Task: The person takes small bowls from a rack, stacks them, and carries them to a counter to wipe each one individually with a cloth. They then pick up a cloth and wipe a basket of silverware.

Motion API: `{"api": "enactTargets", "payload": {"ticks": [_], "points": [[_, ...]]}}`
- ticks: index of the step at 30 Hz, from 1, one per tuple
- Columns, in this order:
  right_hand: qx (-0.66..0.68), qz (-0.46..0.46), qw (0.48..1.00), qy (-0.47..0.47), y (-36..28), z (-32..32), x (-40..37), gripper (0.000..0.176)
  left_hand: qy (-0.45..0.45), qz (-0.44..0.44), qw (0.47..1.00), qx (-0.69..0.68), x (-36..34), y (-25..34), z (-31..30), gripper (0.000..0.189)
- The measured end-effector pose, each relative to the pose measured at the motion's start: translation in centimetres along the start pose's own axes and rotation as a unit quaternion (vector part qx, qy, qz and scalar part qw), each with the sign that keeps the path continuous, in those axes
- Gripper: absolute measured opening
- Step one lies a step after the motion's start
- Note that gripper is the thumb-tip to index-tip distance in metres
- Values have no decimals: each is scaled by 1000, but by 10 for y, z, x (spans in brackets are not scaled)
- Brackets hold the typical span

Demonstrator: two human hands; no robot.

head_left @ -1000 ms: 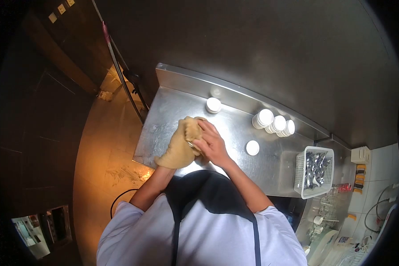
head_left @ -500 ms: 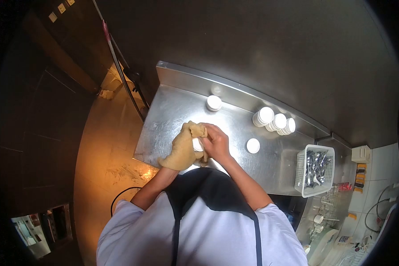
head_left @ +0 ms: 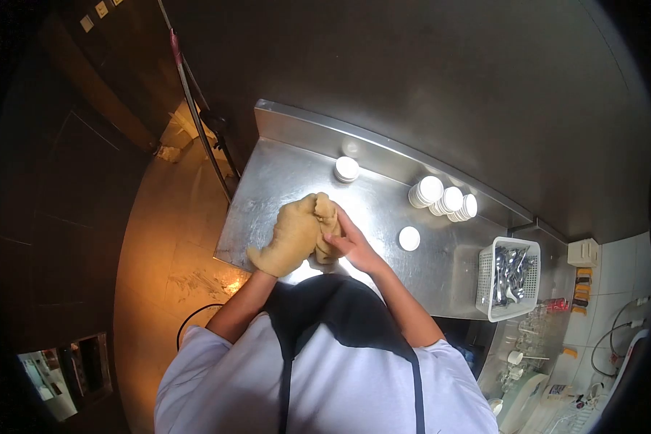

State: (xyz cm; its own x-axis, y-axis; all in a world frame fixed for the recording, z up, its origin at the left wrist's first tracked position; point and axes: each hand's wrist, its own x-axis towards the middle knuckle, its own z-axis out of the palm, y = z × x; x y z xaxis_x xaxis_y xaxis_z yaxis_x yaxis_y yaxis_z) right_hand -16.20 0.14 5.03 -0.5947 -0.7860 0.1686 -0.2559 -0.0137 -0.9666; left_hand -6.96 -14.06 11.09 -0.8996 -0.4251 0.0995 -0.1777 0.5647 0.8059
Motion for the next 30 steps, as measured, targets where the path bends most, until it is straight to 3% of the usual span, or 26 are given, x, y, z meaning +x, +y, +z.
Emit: {"api": "enactTargets", "payload": {"ticks": [2,5,8,9,11,12,14,15,16,17,19,20,21,24,26,30], "points": [[30,16,999,-29,1,-7,-3,48,-49,78,993,78,2,-1,-6,27],[-53,11,997,-50,-25,-20,10,36,-95,193,965,150,-3,0,-13,43],[-219,-82,971,47,-24,-12,16,28,-6,70,996,54,-15,-2,9,39],[-260,-27,960,98,-27,-6,16,20,-13,79,993,91,-10,10,8,27],[-283,36,949,130,-18,-1,15,19,47,93,984,-144,-5,2,26,19],[-295,67,942,144,-15,1,15,19,7,28,947,-321,1,-18,43,17],[-249,54,957,138,-9,10,14,19,14,-123,732,-670,13,-57,78,20],[-233,60,962,129,1,14,13,19,7,-189,741,-644,11,-37,51,19],[-217,66,966,122,7,17,12,19,-2,-118,916,-383,5,-28,36,18],[-199,67,973,93,-4,16,12,20,30,-66,995,-72,-2,-19,21,18],[-206,-58,971,109,-11,14,21,20,-21,111,973,203,-1,-28,18,15],[-207,-118,964,113,-12,14,22,19,-36,149,957,244,-2,-31,19,15],[-233,-77,963,108,-12,13,21,19,-49,188,939,283,-3,-28,17,17],[-300,25,947,112,-7,5,23,18,-56,174,975,130,0,-15,14,24],[-335,70,929,139,20,-1,27,17,-83,96,976,177,1,-21,22,32],[-207,130,938,247,74,-15,41,22,-53,-73,994,56,2,-40,43,42]]}}
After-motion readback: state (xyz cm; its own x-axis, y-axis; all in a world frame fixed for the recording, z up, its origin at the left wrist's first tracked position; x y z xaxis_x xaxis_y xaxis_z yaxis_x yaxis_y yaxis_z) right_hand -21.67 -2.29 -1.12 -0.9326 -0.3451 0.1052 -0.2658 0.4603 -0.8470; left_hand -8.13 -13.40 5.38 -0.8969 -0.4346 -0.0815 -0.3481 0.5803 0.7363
